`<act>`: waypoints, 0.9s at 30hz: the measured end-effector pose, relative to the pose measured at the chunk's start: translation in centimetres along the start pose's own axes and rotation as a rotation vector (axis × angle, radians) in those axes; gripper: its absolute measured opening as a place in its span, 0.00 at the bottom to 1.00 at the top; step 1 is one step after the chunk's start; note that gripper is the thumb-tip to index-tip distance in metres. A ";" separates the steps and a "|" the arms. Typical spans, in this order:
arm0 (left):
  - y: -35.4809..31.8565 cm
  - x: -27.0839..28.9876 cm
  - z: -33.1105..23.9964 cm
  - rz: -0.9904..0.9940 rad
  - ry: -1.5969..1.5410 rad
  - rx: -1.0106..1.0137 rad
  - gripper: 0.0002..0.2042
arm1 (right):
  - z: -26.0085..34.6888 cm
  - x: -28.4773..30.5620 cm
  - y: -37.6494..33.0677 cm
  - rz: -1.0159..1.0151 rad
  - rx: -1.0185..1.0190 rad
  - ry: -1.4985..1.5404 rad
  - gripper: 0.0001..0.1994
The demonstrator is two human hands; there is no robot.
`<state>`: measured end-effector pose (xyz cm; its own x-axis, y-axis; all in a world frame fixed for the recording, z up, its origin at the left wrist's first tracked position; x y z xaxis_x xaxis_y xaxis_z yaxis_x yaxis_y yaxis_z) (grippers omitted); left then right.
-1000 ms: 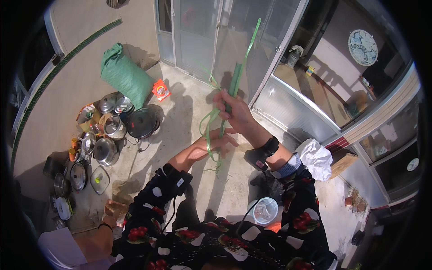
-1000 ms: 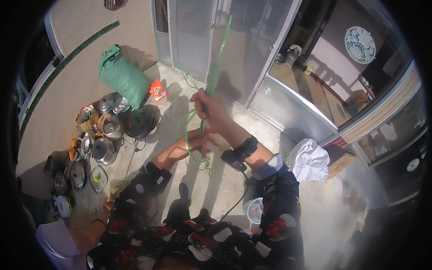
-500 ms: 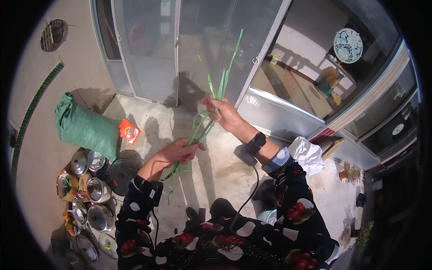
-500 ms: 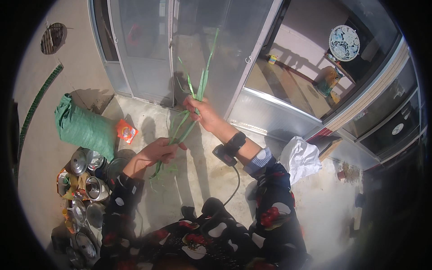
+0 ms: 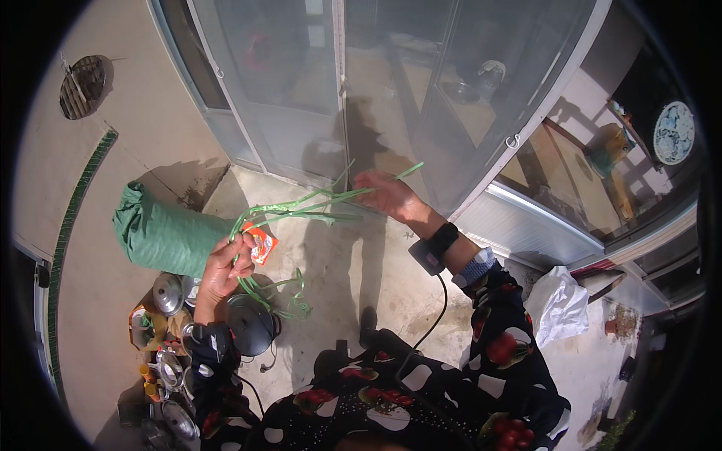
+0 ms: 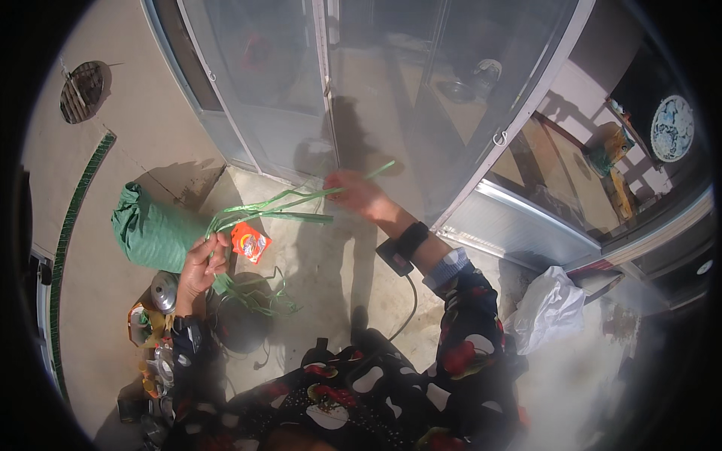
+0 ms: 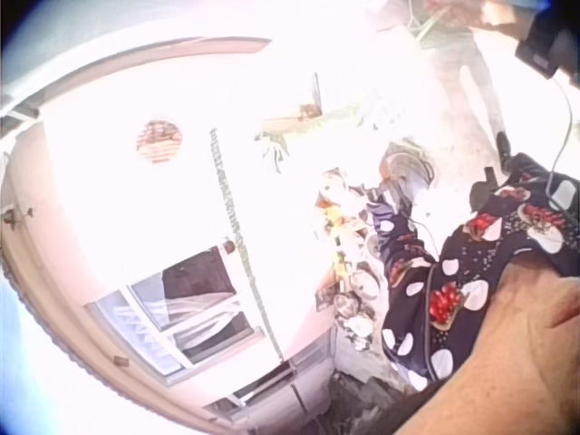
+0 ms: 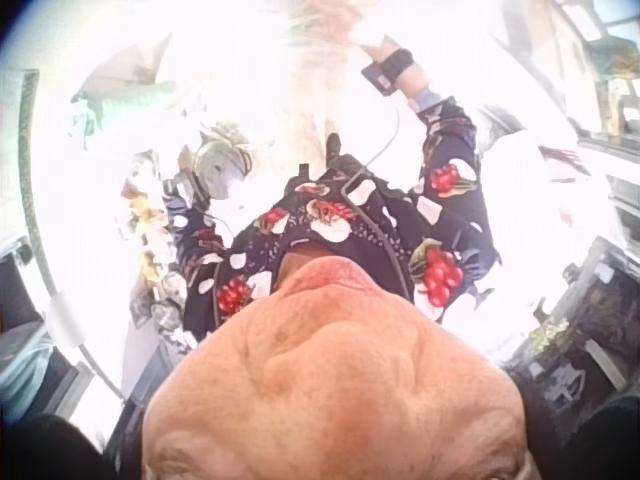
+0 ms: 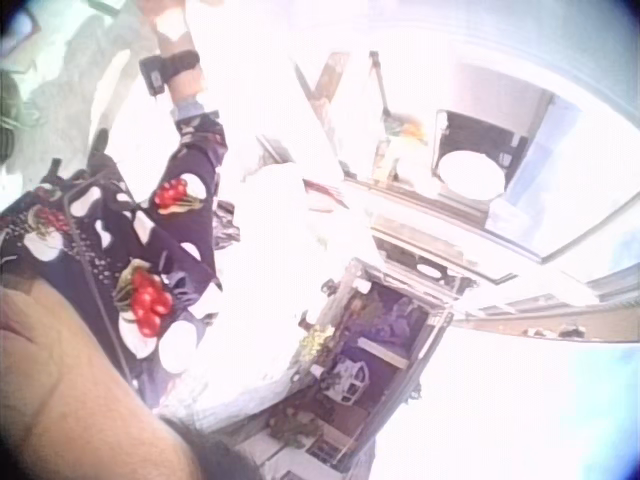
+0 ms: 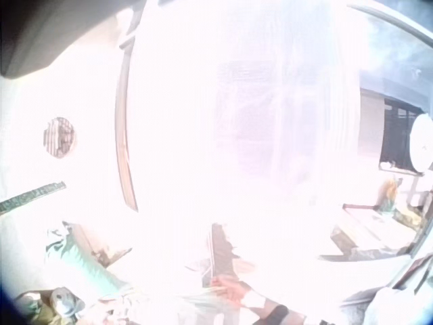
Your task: The person scrubs a stainless steel double sink with a green scouring pad, rinses it, and then walks outside to retrieve a green plastic strip from a bucket. The person stretches the strip while walking back toward the house.
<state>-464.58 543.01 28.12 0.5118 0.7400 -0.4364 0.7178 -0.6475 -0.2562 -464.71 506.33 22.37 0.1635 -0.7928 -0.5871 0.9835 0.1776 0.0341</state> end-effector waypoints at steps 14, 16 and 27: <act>14.1 13.8 -3.3 -0.201 0.270 0.187 0.12 | 4.0 14.5 26.1 -0.537 0.099 -0.448 0.17; 18.2 14.6 -3.2 -0.139 0.259 0.240 0.11 | 3.9 15.1 29.2 -0.651 -0.014 -0.486 0.18; 34.3 15.4 -4.0 0.207 0.436 0.388 0.11 | 2.3 18.9 33.9 -0.805 0.137 0.095 0.08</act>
<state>-430.24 532.91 16.06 0.8267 0.5451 -0.1393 0.4005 -0.7442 -0.5346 -428.05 496.03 14.28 -0.5977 -0.5931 -0.5395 0.7983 -0.5023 -0.3323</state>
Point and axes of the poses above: each hand's wrist, its own y-axis towards the middle knuckle, its own x-axis out of the back of the hand, z = x × y, the point moved 1 cm from there along y, towards the middle knuckle, and after that the axes turned 5 degrees about x, right-handed, at the moved point
